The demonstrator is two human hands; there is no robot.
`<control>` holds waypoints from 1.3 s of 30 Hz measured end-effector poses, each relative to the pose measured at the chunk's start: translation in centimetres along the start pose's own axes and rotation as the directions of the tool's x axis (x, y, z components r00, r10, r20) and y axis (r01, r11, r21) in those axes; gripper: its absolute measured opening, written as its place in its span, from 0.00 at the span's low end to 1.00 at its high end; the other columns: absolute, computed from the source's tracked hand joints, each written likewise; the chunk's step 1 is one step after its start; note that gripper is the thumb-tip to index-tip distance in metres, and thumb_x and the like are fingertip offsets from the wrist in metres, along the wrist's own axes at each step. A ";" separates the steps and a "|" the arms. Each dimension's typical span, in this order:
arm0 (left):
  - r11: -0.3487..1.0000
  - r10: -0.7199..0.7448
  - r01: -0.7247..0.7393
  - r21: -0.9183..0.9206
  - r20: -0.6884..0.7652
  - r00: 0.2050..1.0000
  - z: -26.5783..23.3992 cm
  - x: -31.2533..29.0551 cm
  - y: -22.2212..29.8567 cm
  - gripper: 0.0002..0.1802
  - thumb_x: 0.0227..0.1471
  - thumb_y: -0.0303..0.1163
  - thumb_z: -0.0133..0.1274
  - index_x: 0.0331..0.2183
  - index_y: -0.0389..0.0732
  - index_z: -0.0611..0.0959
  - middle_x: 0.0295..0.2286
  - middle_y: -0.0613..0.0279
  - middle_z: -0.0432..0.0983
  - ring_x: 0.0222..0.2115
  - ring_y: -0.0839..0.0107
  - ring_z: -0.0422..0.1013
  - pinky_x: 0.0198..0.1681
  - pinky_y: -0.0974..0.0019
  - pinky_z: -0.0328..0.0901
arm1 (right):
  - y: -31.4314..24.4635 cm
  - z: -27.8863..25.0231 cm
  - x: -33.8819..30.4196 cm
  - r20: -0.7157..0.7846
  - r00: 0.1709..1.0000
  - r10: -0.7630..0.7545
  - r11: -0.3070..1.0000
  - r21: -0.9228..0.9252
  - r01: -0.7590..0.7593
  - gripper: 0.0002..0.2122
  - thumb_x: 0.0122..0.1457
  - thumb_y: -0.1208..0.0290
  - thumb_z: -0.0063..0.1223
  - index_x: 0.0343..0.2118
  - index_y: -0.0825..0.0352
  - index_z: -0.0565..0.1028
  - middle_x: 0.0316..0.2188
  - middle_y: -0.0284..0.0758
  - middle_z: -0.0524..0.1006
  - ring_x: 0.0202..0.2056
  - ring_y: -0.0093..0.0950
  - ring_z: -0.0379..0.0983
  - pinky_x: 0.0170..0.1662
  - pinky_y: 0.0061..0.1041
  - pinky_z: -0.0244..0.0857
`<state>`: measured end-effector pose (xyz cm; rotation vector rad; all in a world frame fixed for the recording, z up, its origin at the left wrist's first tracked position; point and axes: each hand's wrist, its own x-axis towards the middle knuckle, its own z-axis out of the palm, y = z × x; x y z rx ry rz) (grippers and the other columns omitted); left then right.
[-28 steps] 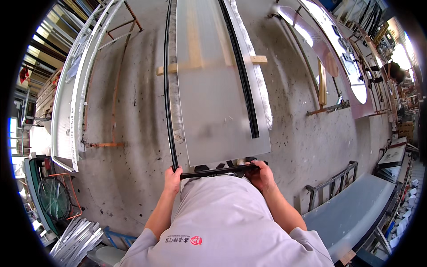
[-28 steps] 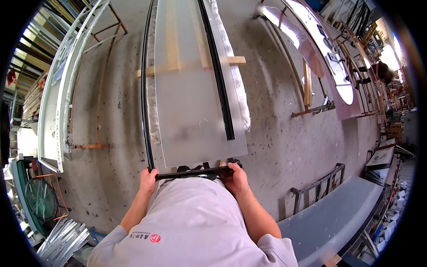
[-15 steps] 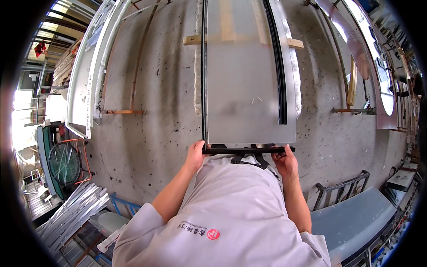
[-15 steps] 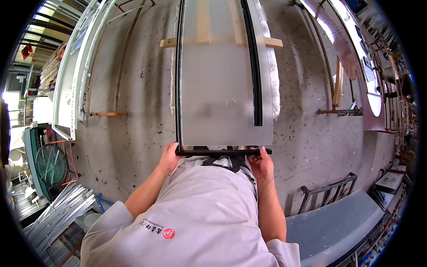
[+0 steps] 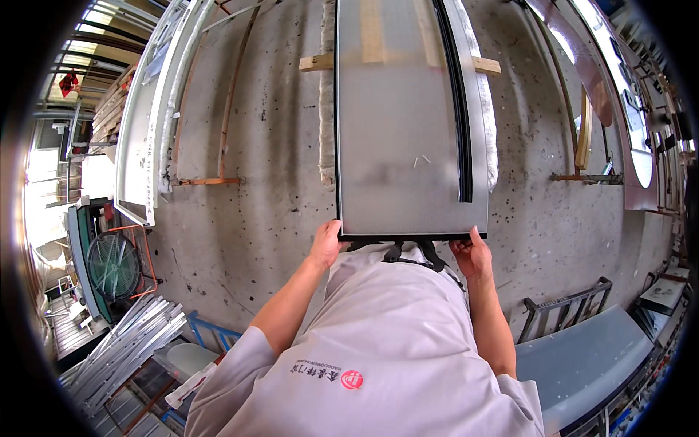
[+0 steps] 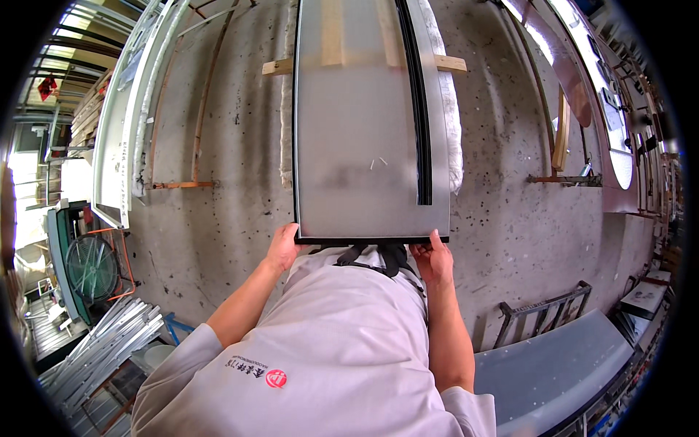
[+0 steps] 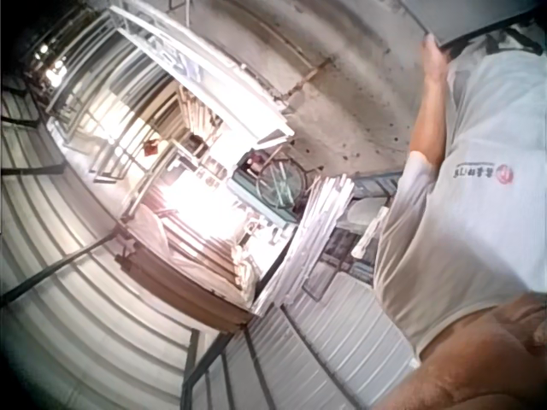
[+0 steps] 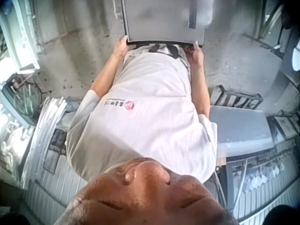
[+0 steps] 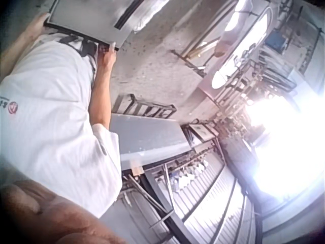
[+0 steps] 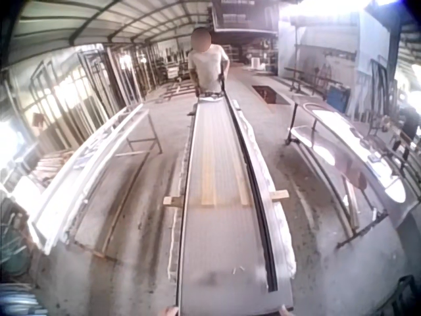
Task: The person uses a drill to secure screws into a metal frame section on a table, assists another person in positioning frame rails, and later holds a wooden guide on a tabletop.
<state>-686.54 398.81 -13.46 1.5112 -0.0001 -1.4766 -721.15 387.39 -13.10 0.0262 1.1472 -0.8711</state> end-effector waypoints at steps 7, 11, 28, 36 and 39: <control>0.994 0.014 -0.017 0.107 0.023 1.000 -0.8 0.2 -0.7 0.19 0.60 0.36 0.42 0.40 0.29 0.77 0.40 0.53 0.75 0.40 0.63 0.73 0.46 0.56 0.71 | -0.5 -0.3 -0.5 0.005 0.999 -0.043 0.999 -0.013 0.043 0.13 0.66 0.63 0.47 0.44 0.68 0.72 0.37 0.36 0.76 0.39 0.31 0.72 0.44 0.35 0.69; 0.992 -0.012 0.010 0.129 0.016 1.000 -0.1 -0.1 0.4 0.18 0.61 0.34 0.41 0.40 0.28 0.77 0.40 0.53 0.75 0.41 0.62 0.73 0.46 0.54 0.71 | -1.2 0.0 -0.3 -0.013 1.000 -0.009 0.999 -0.045 0.008 0.14 0.65 0.64 0.47 0.46 0.69 0.71 0.40 0.37 0.76 0.41 0.32 0.73 0.45 0.37 0.70; 0.359 0.103 -0.297 0.885 0.278 0.955 0.8 -0.9 4.0 0.31 0.32 0.33 0.63 0.42 0.32 0.76 0.38 0.42 0.76 0.40 0.50 0.73 0.47 0.57 0.67 | -4.8 -0.8 0.1 -0.057 0.616 -0.786 0.308 -0.900 0.308 0.21 0.59 0.61 0.57 0.47 0.73 0.69 0.38 0.37 0.73 0.38 0.33 0.72 0.41 0.30 0.67; 0.347 0.055 -0.308 0.886 0.309 0.949 1.3 -0.7 4.6 0.30 0.32 0.33 0.63 0.43 0.35 0.77 0.39 0.42 0.76 0.41 0.48 0.72 0.46 0.56 0.67 | -6.4 11.7 4.0 0.531 0.567 -0.629 -0.389 -0.847 0.362 0.24 0.53 0.58 0.62 0.44 0.71 0.68 0.40 0.50 0.71 0.43 0.48 0.69 0.46 0.43 0.65; 0.333 0.186 -0.403 0.853 0.359 0.915 0.1 -0.4 3.0 0.30 0.33 0.35 0.62 0.42 0.34 0.78 0.37 0.43 0.77 0.40 0.47 0.73 0.46 0.55 0.68 | -6.0 15.0 4.1 0.455 0.708 -0.540 -0.430 -0.872 0.233 0.24 0.51 0.58 0.62 0.41 0.71 0.66 0.41 0.50 0.71 0.45 0.49 0.70 0.46 0.44 0.66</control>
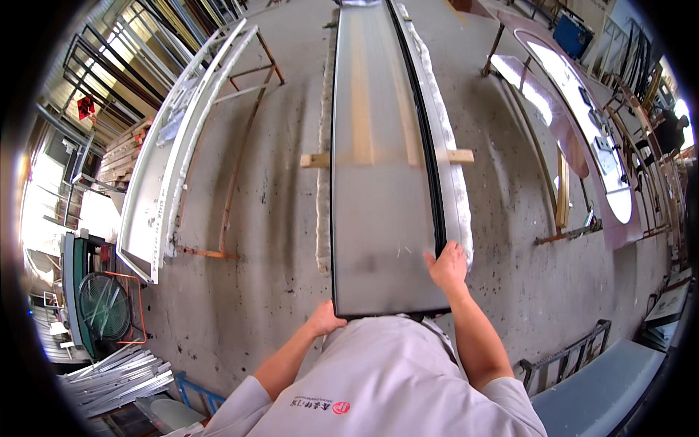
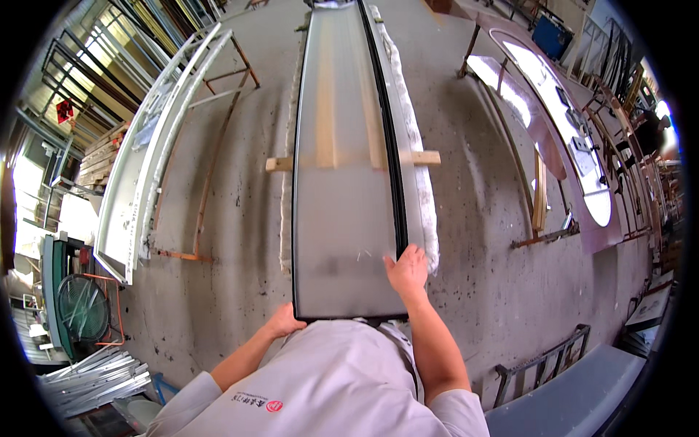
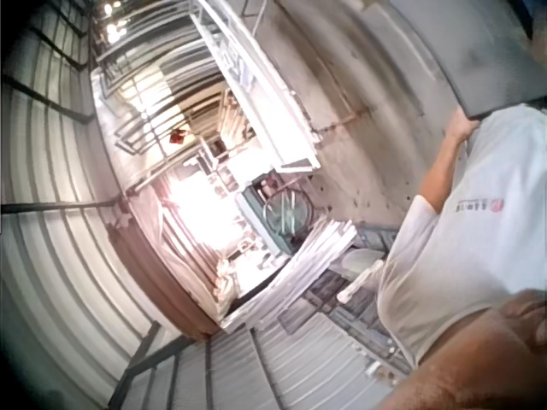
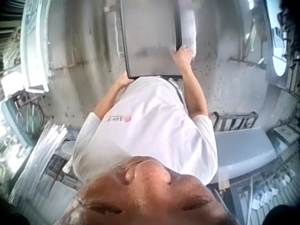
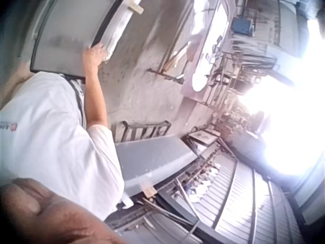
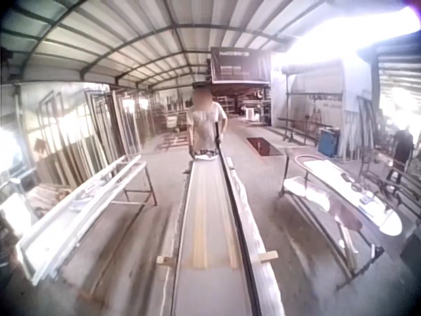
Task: The person uses a drill to secure screws into a metal frame section on a table, assists another person in positioning frame rails, and later holds a wooden guide on a tabletop.
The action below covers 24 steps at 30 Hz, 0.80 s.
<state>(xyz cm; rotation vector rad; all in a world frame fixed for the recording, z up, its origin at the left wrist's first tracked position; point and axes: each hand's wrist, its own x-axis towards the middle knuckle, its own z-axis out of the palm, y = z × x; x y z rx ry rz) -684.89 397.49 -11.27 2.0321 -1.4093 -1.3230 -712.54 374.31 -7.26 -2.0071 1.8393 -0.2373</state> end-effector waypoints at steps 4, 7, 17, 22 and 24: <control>1.000 -0.020 0.021 -0.021 0.022 1.000 -0.5 0.0 1.3 0.29 0.33 0.35 0.62 0.41 0.34 0.78 0.36 0.44 0.77 0.39 0.48 0.73 0.45 0.55 0.68 | 1.0 0.9 1.2 0.040 0.998 0.044 0.997 -0.060 -0.042 0.22 0.51 0.60 0.62 0.41 0.72 0.67 0.41 0.48 0.72 0.43 0.47 0.71 0.44 0.44 0.68; 0.994 -0.089 0.093 -0.058 0.073 0.993 -0.7 0.1 1.7 0.29 0.33 0.36 0.62 0.41 0.35 0.78 0.37 0.44 0.77 0.40 0.50 0.73 0.45 0.56 0.68 | 1.5 1.0 1.6 0.040 0.999 -0.006 0.999 -0.045 0.008 0.22 0.51 0.61 0.61 0.40 0.73 0.67 0.40 0.51 0.74 0.43 0.48 0.72 0.46 0.43 0.68; 0.943 -0.301 0.276 -0.186 -0.117 0.947 -0.6 2.4 1.9 0.26 0.51 0.45 0.54 0.37 0.28 0.77 0.37 0.38 0.77 0.41 0.47 0.73 0.45 0.54 0.66 | 2.5 0.6 2.1 0.039 0.998 -0.046 0.999 0.011 0.045 0.23 0.50 0.60 0.62 0.40 0.73 0.67 0.39 0.51 0.74 0.42 0.49 0.74 0.46 0.42 0.69; 0.958 -0.282 0.245 -0.147 -0.358 0.890 -0.4 7.1 -0.3 0.27 0.50 0.46 0.53 0.35 0.26 0.78 0.36 0.34 0.76 0.40 0.43 0.73 0.43 0.49 0.65 | 3.4 1.7 2.9 0.073 0.990 -0.123 0.992 0.032 0.121 0.24 0.49 0.58 0.62 0.39 0.72 0.66 0.39 0.52 0.74 0.41 0.49 0.74 0.45 0.42 0.70; 0.949 -0.311 0.263 -0.171 -0.389 0.867 -1.1 8.9 -0.6 0.26 0.49 0.44 0.53 0.34 0.25 0.78 0.36 0.33 0.76 0.40 0.42 0.72 0.44 0.49 0.65 | 3.3 1.5 2.9 0.100 0.984 -0.146 0.989 0.048 0.142 0.24 0.49 0.58 0.63 0.39 0.72 0.65 0.38 0.52 0.74 0.40 0.50 0.74 0.43 0.43 0.70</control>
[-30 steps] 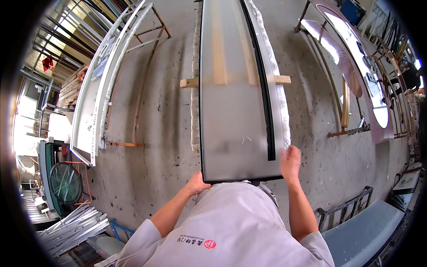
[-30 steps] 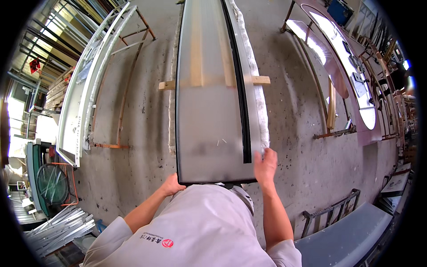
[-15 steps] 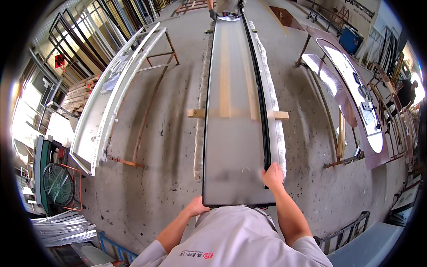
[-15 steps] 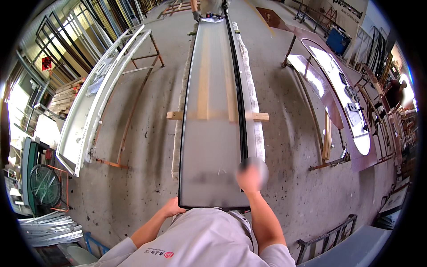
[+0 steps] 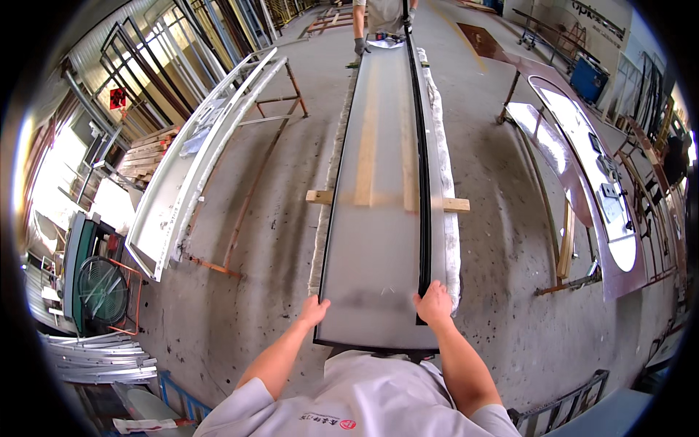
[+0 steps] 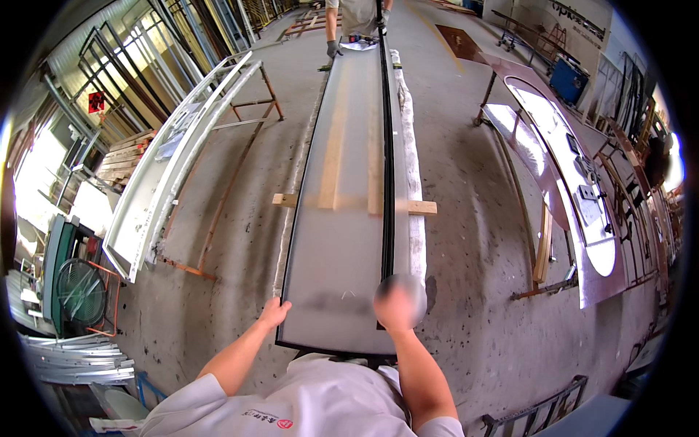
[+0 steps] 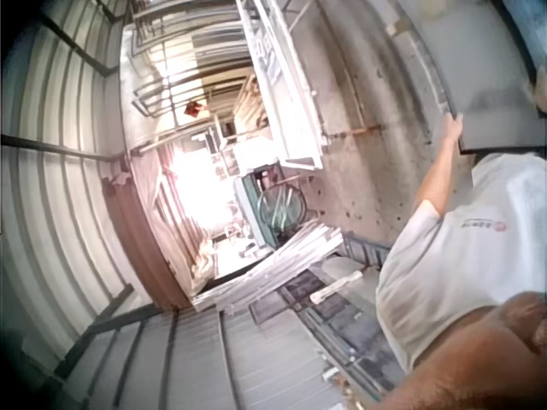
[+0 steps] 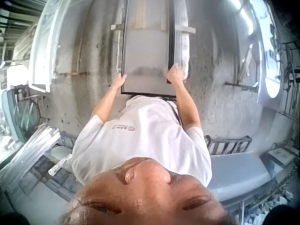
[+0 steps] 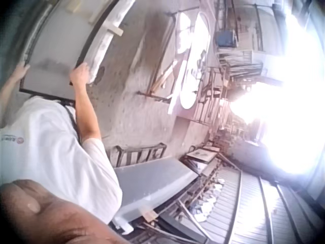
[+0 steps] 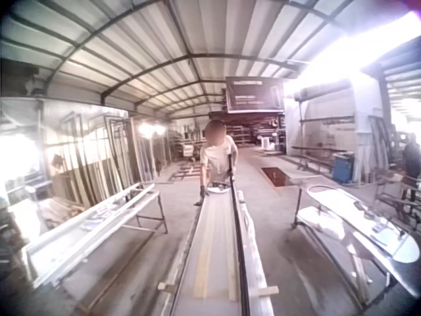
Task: The person uses a drill to secure screws into a metal frame section on a table, assists another person in positioning frame rails, and later holds a wooden guide on a tabletop.
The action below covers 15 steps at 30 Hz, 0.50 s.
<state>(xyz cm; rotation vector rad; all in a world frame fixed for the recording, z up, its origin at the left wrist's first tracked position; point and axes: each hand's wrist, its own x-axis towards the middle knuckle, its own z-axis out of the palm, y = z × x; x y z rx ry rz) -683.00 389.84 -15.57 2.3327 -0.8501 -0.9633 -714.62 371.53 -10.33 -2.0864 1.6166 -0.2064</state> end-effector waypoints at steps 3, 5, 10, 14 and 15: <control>1.000 0.001 -0.002 -0.017 -0.056 0.998 -0.3 2.4 1.1 0.25 0.49 0.43 0.53 0.34 0.25 0.77 0.37 0.32 0.75 0.39 0.41 0.72 0.43 0.48 0.65 | -0.2 -0.4 -0.2 0.023 0.999 -0.034 0.999 0.028 0.033 0.24 0.49 0.58 0.63 0.39 0.72 0.65 0.37 0.52 0.73 0.39 0.51 0.74 0.43 0.44 0.70; 1.000 -0.002 0.000 -0.013 -0.100 0.995 -0.2 3.8 1.0 0.25 0.49 0.41 0.53 0.34 0.24 0.76 0.35 0.33 0.75 0.35 0.44 0.73 0.40 0.50 0.66 | -0.5 -0.6 -0.3 0.050 0.998 -0.042 0.998 0.045 0.040 0.24 0.50 0.58 0.63 0.38 0.72 0.65 0.37 0.52 0.73 0.38 0.52 0.74 0.42 0.44 0.70; 0.993 -0.087 0.077 -0.089 -0.115 0.990 -0.2 4.5 4.9 0.21 0.49 0.37 0.53 0.31 0.23 0.75 0.28 0.39 0.74 0.28 0.57 0.70 0.32 0.54 0.65 | 0.0 -0.7 -0.5 0.028 0.998 -0.053 0.999 0.014 0.052 0.23 0.49 0.61 0.63 0.37 0.73 0.65 0.35 0.51 0.73 0.37 0.51 0.73 0.41 0.44 0.69; 0.997 -0.058 0.053 -0.062 -0.086 0.995 -0.7 3.3 6.3 0.19 0.50 0.36 0.52 0.26 0.25 0.73 0.24 0.39 0.72 0.24 0.56 0.67 0.30 0.53 0.64 | -1.0 -2.1 -0.7 0.078 0.996 0.030 0.999 -0.015 -0.029 0.20 0.49 0.64 0.62 0.34 0.74 0.66 0.34 0.51 0.73 0.37 0.50 0.73 0.41 0.44 0.69; 0.998 -0.038 0.034 -0.044 -0.078 0.996 -1.0 3.4 7.0 0.19 0.50 0.36 0.52 0.25 0.25 0.73 0.23 0.39 0.72 0.24 0.55 0.67 0.30 0.53 0.64 | -1.7 -2.7 -0.7 0.082 0.996 0.040 0.999 -0.022 -0.039 0.19 0.48 0.64 0.62 0.33 0.73 0.66 0.33 0.51 0.73 0.37 0.50 0.73 0.41 0.44 0.69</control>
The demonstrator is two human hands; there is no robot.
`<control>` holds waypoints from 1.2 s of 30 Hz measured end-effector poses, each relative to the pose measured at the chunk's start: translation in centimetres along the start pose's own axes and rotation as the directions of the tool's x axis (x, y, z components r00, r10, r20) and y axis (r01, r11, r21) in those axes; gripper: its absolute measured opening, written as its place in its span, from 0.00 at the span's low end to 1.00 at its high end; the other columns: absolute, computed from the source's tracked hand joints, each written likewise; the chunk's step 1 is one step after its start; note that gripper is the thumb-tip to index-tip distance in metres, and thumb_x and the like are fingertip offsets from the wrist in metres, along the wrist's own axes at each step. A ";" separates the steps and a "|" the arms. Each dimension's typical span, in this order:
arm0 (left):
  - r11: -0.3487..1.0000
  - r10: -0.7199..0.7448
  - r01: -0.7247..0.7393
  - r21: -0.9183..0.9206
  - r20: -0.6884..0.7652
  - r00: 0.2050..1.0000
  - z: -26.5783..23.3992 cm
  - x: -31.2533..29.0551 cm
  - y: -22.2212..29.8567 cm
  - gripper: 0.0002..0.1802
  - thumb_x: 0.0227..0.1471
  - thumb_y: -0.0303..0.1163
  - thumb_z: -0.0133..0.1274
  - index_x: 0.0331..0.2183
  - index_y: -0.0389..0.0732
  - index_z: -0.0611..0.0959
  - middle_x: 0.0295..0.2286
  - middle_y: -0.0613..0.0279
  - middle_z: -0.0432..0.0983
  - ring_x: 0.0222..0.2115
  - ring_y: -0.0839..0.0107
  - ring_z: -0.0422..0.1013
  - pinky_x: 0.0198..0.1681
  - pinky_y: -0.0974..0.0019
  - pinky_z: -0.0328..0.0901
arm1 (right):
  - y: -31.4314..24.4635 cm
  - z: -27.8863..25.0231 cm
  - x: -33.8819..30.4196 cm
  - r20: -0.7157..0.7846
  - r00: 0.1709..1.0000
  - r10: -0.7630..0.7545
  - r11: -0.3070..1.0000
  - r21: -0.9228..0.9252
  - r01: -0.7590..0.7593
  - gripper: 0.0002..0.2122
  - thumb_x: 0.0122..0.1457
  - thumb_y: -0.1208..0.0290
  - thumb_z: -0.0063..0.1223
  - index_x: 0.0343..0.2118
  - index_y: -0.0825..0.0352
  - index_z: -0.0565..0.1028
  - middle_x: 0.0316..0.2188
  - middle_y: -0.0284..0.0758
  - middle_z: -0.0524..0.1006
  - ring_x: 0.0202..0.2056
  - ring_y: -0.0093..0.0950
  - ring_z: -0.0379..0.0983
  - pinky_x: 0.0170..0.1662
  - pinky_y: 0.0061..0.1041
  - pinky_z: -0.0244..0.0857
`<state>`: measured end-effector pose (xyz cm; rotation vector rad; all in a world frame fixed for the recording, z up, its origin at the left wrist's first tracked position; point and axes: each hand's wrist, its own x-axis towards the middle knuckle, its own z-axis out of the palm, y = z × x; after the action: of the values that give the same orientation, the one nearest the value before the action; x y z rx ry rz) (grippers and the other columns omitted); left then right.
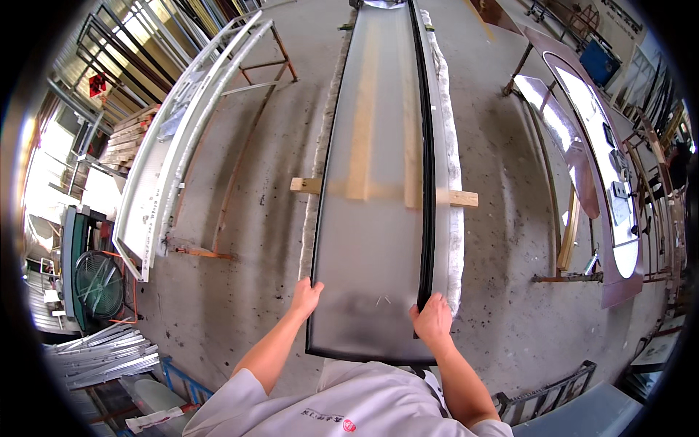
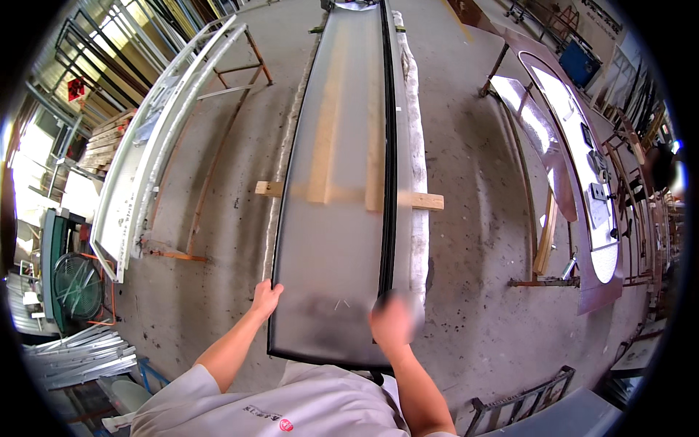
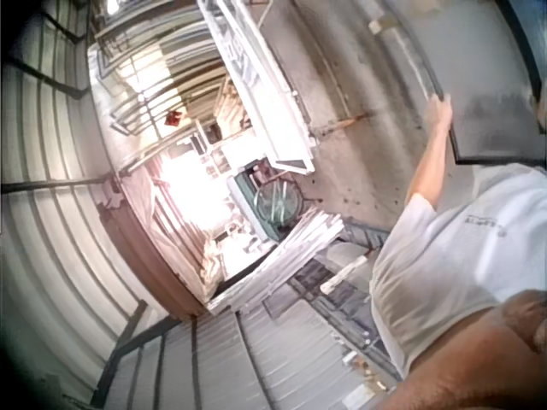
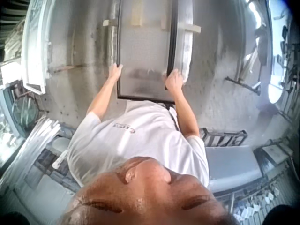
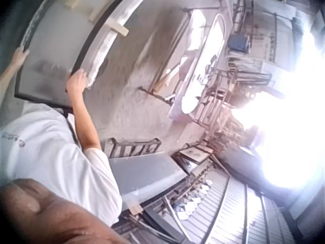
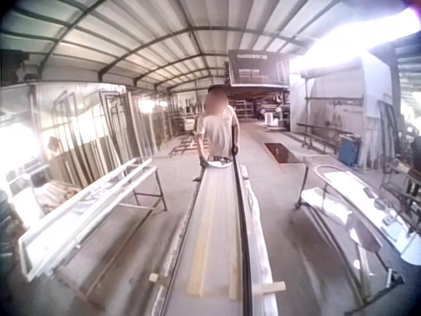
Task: The person uses a drill to secure screws into a metal frame section on a table, assists another person in positioning frame rails, and later holds a wooden guide on a tabletop.
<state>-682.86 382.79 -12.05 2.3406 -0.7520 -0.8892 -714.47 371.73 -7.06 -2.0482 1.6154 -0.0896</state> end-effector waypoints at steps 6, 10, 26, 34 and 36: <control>0.997 0.073 -0.071 0.025 -0.078 0.994 0.8 -0.8 -0.9 0.18 0.50 0.35 0.52 0.23 0.27 0.71 0.18 0.44 0.68 0.21 0.59 0.66 0.28 0.55 0.62 | 1.0 0.1 -0.6 -0.030 0.994 0.106 0.982 0.158 -0.100 0.20 0.47 0.66 0.61 0.35 0.74 0.65 0.26 0.50 0.74 0.31 0.49 0.73 0.36 0.41 0.68; 0.996 0.027 -0.032 -0.083 -0.064 0.998 0.8 -0.8 -1.2 0.16 0.50 0.34 0.52 0.24 0.28 0.71 0.18 0.44 0.68 0.21 0.59 0.65 0.28 0.54 0.61 | 1.7 -1.3 -0.3 -0.059 0.986 0.155 0.917 0.381 -0.121 0.19 0.44 0.70 0.61 0.37 0.75 0.68 0.24 0.46 0.75 0.27 0.41 0.74 0.33 0.36 0.68; 0.998 0.027 -0.023 0.050 -0.074 0.997 0.8 -0.1 -1.7 0.19 0.52 0.38 0.49 0.30 0.27 0.73 0.28 0.33 0.74 0.31 0.40 0.71 0.36 0.49 0.65 | 5.7 -5.5 -3.8 0.207 0.961 0.185 0.459 0.846 -0.270 0.07 0.55 0.81 0.44 0.37 0.72 0.64 0.19 0.38 0.74 0.14 0.26 0.70 0.16 0.26 0.65; 0.992 0.051 -0.046 0.114 -0.046 0.998 0.9 -0.3 -2.0 0.19 0.53 0.38 0.48 0.34 0.28 0.72 0.34 0.33 0.74 0.37 0.39 0.71 0.41 0.48 0.64 | 8.4 -2.3 -3.1 0.063 0.965 0.256 0.709 0.667 -0.231 0.04 0.61 0.76 0.44 0.37 0.68 0.66 0.17 0.34 0.71 0.13 0.24 0.68 0.16 0.27 0.62; 0.996 0.033 -0.028 0.085 -0.058 0.998 1.0 -0.2 -2.4 0.18 0.52 0.37 0.49 0.33 0.27 0.73 0.33 0.34 0.74 0.37 0.39 0.71 0.41 0.48 0.65 | 8.9 -1.7 -3.0 0.017 0.966 0.257 0.774 0.595 -0.216 0.05 0.61 0.76 0.45 0.39 0.68 0.67 0.19 0.39 0.72 0.18 0.32 0.70 0.22 0.32 0.64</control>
<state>-682.98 384.37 -14.08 2.4104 -0.8134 -0.7856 -723.81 372.53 -8.66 -1.3608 1.6078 -0.5126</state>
